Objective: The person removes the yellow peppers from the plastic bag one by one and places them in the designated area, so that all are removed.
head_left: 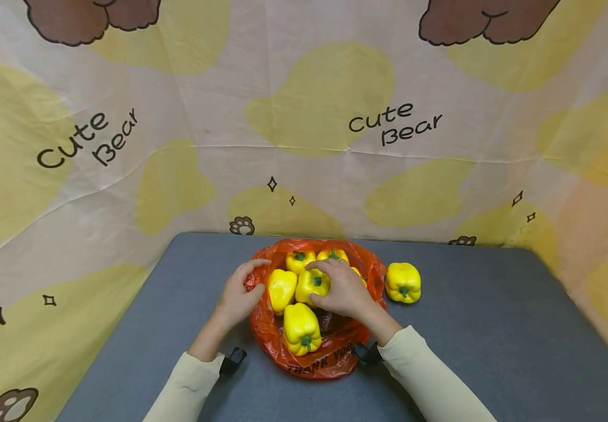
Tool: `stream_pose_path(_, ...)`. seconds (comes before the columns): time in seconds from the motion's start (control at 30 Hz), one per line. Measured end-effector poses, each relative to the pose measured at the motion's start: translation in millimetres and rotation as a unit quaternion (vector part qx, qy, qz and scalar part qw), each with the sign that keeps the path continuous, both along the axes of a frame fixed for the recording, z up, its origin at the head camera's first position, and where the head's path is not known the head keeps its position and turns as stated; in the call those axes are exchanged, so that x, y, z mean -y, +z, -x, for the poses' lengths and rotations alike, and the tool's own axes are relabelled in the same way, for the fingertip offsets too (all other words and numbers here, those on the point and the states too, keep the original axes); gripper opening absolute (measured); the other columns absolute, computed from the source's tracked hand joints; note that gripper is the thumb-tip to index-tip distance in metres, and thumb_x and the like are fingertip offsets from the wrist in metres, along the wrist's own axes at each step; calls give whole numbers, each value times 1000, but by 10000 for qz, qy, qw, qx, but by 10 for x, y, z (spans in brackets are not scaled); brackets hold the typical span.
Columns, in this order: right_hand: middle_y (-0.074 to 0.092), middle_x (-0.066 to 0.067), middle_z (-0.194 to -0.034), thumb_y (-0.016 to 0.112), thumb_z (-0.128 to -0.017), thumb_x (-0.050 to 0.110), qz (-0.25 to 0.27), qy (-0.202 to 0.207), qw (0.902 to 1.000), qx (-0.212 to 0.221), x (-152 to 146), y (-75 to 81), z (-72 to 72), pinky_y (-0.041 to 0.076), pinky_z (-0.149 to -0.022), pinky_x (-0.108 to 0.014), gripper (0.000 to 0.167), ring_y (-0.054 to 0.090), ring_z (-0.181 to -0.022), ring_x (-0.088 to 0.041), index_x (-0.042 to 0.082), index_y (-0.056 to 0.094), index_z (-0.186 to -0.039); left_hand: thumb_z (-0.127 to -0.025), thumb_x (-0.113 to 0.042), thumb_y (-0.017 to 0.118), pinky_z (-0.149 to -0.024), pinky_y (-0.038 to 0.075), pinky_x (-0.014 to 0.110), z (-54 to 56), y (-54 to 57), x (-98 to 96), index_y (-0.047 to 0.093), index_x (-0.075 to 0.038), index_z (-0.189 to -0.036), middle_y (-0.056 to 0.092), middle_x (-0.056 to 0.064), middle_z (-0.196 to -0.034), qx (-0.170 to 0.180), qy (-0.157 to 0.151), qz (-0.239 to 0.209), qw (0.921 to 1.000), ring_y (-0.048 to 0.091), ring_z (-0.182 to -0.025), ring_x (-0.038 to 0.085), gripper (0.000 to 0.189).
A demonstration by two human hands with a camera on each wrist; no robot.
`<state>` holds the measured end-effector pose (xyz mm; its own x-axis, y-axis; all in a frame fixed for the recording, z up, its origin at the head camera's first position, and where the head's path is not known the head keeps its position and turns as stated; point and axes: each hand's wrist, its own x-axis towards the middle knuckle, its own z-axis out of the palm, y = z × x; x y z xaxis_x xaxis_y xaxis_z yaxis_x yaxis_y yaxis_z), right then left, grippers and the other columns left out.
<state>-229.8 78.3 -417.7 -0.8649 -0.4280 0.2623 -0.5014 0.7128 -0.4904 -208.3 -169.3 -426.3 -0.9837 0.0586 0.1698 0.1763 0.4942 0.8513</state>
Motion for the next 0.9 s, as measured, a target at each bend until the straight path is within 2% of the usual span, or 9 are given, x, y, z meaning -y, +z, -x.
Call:
stream_pose_path(0.2,63,0,-120,78,-72,33,98,17,9999,-67,-18,58,-24,49,-89,-48,52,55,-113,-26,26,63,-121,-85,-2,58,-83,55,43,-8,13,-4,59,-19,-126,53,12,-128,-74,-18,-20,10000,59,-104,30,44)
stream_pose_path(0.47,63,0,-125,79,-73,33,394,-17,9992,28,-74,168,-80,44,-98,-50,52,53,-118,-27,26,64,-121,-87,-3,57,-81,56,41,6,5,0,59,-19,-127,52,13,-130,-37,-21,-42,10000,59,-103,30,43)
stream_pose_path(0.67,62,1,-126,80,-73,32,603,30,9979,-222,-137,275,-113,46,-92,-47,52,53,-116,-26,25,64,-122,-88,-3,56,-77,56,39,29,-19,6,58,-19,-128,51,14,-131,37,-42,-151,9999,59,-101,30,43)
stream_pose_path(0.77,63,1,-123,81,-73,31,818,85,9962,-271,-178,330,-127,46,-91,-46,52,54,-113,-25,24,64,-122,-88,-3,56,-79,56,39,30,-27,4,59,-19,-128,51,14,-130,31,-22,-130,9999,59,-101,30,43)
stream_pose_path(0.9,64,2,-121,81,-73,31,1100,148,9935,-258,-235,385,-126,46,-82,-44,53,54,-105,-20,24,64,-123,-87,-3,57,-82,55,41,29,-18,-11,59,-18,-127,51,14,-130,-24,22,-157,9999,58,-105,31,43)
